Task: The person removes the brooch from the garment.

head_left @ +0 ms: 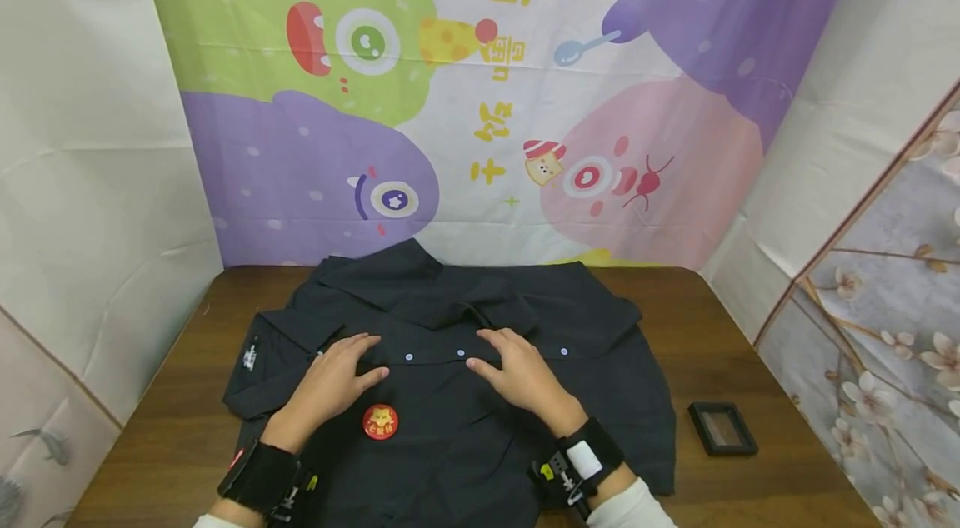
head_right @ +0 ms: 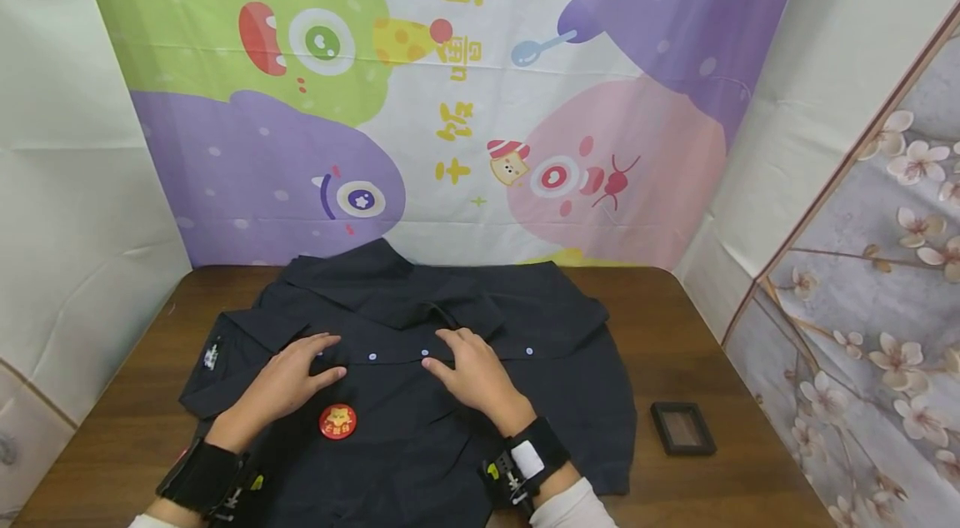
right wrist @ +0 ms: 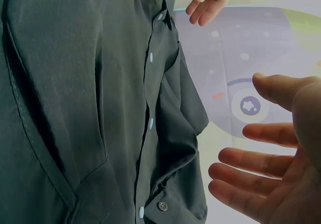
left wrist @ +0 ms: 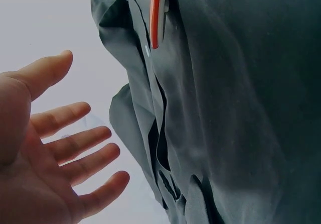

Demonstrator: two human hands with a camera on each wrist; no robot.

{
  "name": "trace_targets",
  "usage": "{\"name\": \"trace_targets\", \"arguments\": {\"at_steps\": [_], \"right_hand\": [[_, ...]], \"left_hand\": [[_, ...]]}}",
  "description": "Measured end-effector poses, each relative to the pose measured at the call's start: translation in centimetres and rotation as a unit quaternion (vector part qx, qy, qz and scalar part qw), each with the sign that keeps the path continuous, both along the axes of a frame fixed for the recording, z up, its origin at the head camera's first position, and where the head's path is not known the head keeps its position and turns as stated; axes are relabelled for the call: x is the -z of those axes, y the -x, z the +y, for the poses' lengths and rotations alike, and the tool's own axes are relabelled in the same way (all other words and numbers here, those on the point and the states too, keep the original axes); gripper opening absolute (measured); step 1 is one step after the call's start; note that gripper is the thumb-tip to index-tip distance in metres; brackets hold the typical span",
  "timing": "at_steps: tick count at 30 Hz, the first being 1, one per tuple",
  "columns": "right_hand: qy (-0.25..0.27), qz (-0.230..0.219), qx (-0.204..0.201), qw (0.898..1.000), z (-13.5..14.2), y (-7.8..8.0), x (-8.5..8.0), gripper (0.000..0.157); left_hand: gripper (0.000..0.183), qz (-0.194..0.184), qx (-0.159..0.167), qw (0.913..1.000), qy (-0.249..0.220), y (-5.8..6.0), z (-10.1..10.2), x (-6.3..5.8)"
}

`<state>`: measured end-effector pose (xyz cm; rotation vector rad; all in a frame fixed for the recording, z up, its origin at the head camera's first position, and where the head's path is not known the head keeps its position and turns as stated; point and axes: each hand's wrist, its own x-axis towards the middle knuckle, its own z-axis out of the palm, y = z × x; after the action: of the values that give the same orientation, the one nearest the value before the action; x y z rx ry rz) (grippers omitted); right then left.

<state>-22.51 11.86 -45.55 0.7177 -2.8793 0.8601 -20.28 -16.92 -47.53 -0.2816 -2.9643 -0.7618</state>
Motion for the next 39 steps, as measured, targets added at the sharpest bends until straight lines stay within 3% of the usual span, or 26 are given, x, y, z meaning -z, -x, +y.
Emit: {"name": "trace_targets", "arguments": {"at_steps": [9, 17, 39], "right_hand": [[0.002, -0.001, -0.002, 1.0, -0.6, 0.1, 0.0, 0.052], [0.004, 0.003, -0.004, 1.0, -1.0, 0.1, 0.1, 0.053], [0.007, 0.006, -0.02, 1.0, -1.6, -0.3, 0.5, 0.051]], "left_hand": [[0.053, -0.004, -0.003, 1.0, 0.003, -0.2, -0.3, -0.2], [0.058, -0.038, 0.003, 0.9992, 0.01, -0.4, -0.5, -0.4], [0.054, -0.024, 0.001, 0.9997, 0.0, -0.7, -0.6, 0.0]]}}
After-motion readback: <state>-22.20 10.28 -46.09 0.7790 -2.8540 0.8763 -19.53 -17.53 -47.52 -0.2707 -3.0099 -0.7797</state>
